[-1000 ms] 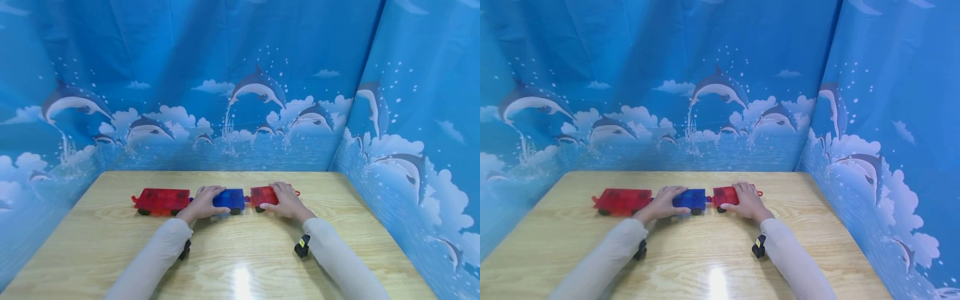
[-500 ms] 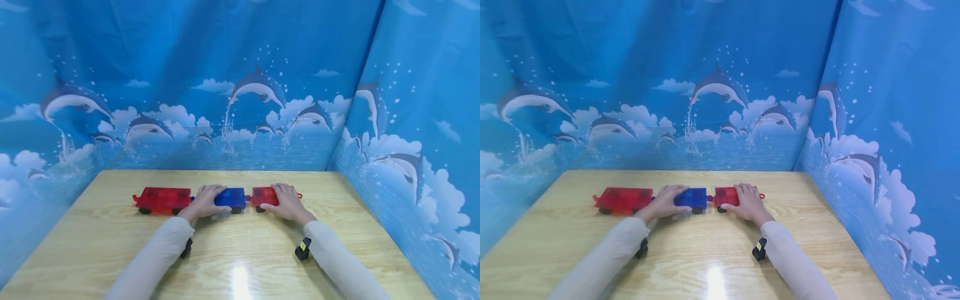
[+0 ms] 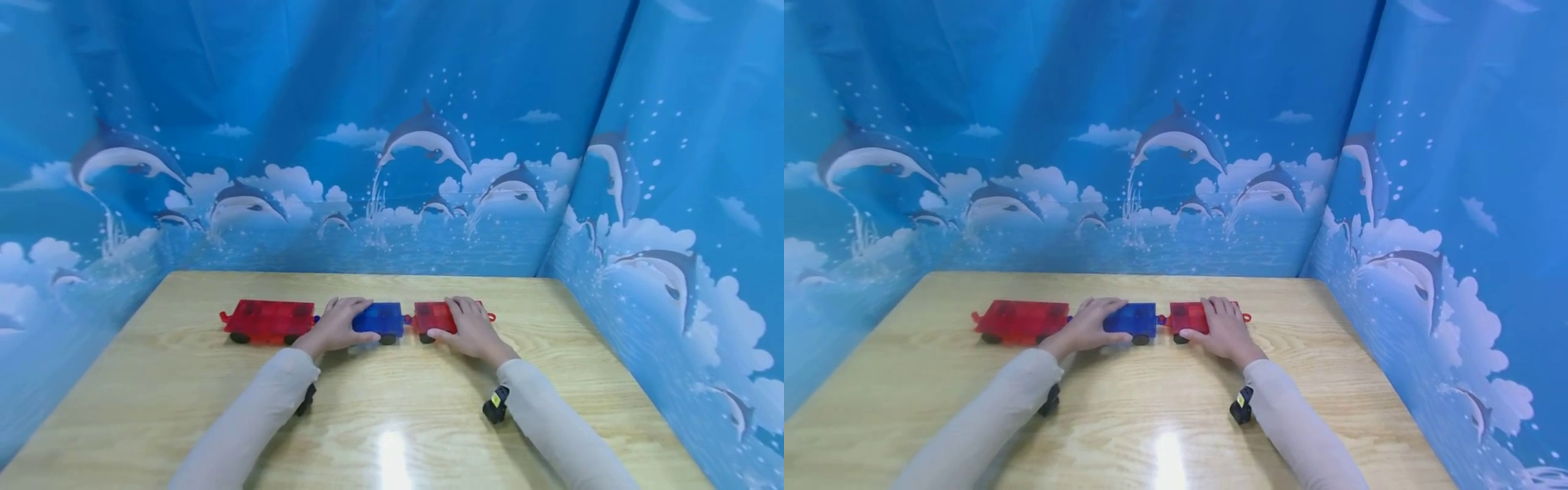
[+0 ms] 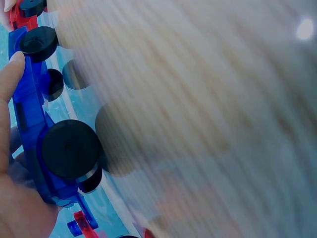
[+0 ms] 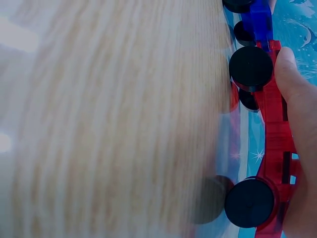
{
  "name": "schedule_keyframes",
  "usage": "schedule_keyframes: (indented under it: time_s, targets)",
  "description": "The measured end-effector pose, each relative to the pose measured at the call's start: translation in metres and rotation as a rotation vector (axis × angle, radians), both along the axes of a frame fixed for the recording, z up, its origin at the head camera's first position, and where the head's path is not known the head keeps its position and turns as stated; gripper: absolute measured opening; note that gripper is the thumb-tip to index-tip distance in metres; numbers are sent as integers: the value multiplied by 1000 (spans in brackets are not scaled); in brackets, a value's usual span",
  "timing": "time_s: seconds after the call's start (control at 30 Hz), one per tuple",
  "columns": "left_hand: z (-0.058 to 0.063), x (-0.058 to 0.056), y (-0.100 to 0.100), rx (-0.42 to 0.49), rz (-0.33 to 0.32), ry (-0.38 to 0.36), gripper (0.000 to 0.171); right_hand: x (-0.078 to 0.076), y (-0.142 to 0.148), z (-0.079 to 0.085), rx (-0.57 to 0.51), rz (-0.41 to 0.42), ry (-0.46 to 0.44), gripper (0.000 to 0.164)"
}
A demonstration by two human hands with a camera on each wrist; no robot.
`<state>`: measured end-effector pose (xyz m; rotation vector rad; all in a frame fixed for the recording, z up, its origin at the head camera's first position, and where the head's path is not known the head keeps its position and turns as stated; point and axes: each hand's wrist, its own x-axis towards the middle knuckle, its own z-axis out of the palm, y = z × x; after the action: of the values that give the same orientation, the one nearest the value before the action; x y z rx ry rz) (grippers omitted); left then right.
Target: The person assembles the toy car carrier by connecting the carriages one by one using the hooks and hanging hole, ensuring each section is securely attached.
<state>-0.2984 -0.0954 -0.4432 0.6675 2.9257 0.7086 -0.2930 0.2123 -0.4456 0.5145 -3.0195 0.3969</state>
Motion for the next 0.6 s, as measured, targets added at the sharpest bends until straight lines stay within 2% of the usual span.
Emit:
schedule_keyframes:
  time_s: [0.27,0.43,0.6]
  targets:
    - [4,-3,-2,8,-33,-14,95,1,3,5,-6,33,-35,97]
    - [26,-7,-15,46,-18,10,97,-1,12,25,-54,65,-47,95]
    - [48,-6,-54,-59,41,89,97,-2,28,51,-66,78,-29,94]
